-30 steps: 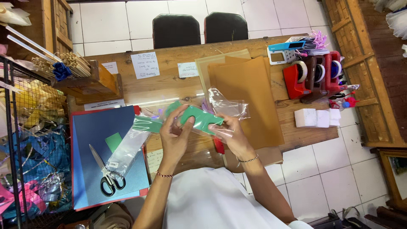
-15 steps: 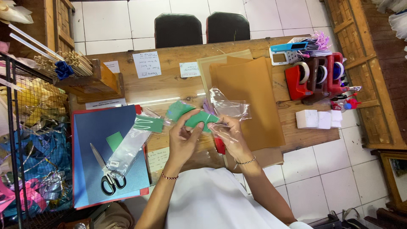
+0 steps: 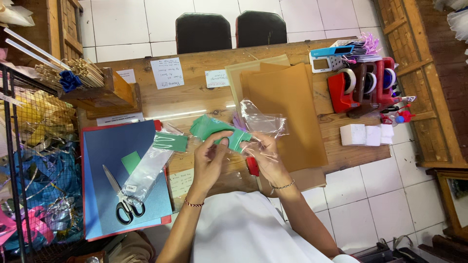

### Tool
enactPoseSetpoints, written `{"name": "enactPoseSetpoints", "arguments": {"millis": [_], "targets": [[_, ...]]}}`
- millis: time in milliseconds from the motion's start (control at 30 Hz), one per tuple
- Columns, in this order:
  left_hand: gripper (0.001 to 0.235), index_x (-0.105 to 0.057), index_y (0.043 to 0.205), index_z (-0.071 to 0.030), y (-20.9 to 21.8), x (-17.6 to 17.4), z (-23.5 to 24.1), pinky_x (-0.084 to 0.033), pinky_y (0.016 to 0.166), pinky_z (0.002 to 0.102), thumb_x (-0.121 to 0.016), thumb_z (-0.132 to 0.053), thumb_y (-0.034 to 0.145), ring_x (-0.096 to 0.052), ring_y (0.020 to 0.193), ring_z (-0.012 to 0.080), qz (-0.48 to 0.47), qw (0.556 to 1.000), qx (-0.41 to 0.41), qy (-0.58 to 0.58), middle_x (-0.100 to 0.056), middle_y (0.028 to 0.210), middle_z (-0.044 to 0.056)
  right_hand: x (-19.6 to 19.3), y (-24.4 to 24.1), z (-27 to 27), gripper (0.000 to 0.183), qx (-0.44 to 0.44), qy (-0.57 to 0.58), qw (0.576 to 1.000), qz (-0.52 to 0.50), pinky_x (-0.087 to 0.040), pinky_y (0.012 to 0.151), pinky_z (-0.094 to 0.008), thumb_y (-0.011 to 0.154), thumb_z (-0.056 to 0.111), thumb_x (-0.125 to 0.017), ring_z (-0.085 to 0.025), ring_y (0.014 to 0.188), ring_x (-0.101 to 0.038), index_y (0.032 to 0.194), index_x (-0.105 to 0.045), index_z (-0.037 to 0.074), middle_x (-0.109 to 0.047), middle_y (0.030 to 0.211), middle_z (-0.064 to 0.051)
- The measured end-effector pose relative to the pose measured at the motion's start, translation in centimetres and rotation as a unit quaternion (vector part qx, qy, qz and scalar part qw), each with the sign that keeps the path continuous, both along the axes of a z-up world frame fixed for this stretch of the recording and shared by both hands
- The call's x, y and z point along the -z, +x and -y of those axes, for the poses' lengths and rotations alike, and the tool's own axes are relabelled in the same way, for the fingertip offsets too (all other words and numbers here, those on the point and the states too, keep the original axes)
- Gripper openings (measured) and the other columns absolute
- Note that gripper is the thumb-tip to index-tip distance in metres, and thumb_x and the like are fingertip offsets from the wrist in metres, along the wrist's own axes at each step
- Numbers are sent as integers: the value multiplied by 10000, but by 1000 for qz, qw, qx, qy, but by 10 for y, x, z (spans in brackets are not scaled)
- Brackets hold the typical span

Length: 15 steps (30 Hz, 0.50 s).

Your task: The person places green rectangular foam pieces into clear plastic zip-top bags one by one by hand.

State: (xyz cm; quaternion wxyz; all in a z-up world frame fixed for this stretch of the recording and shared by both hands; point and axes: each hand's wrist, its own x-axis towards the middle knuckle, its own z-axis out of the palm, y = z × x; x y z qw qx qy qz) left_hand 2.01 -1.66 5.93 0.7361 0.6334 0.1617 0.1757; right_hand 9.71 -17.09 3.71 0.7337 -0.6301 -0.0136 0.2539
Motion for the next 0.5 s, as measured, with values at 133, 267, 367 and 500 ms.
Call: {"name": "enactPoseSetpoints", "arguments": {"millis": [133, 267, 367, 500], "targets": [[249, -752, 1190, -104, -2, -4, -2, -525, 717, 276, -602, -40, 1001, -541, 686, 87, -6, 1000, -4, 0, -622, 741, 43, 41, 3, 7, 138, 6, 36, 999, -3, -582, 623, -261, 856, 49, -812, -141, 701, -668, 948, -745, -29, -709, 816, -103], [233, -766, 1167, -111, -3, -4, 0, -498, 709, 249, -636, -53, 983, -498, 710, 69, -7, 1000, 1, 1, -568, 706, -4, 33, 3, 2, 197, 13, 9, 1000, -17, -597, 569, -253, 833, 69, -834, -176, 661, -690, 919, -688, -32, -702, 789, -135], [232, -765, 1175, -112, -4, 0, -1, -501, 727, 253, -654, -65, 976, -508, 723, 74, -8, 1000, 10, -4, -581, 722, 3, 23, 4, -1, 191, 5, 9, 1000, -21, -594, 564, -259, 837, 63, -822, -173, 659, -685, 947, -703, -37, -711, 816, -138], [238, -762, 1172, -93, -7, 1, -3, -511, 724, 272, -662, -46, 961, -526, 716, 97, -18, 999, 33, -7, -620, 745, 39, 24, 3, 1, 196, -9, 6, 1000, -19, -586, 562, -238, 847, 77, -821, -146, 666, -682, 977, -735, -41, -719, 840, -122]]}}
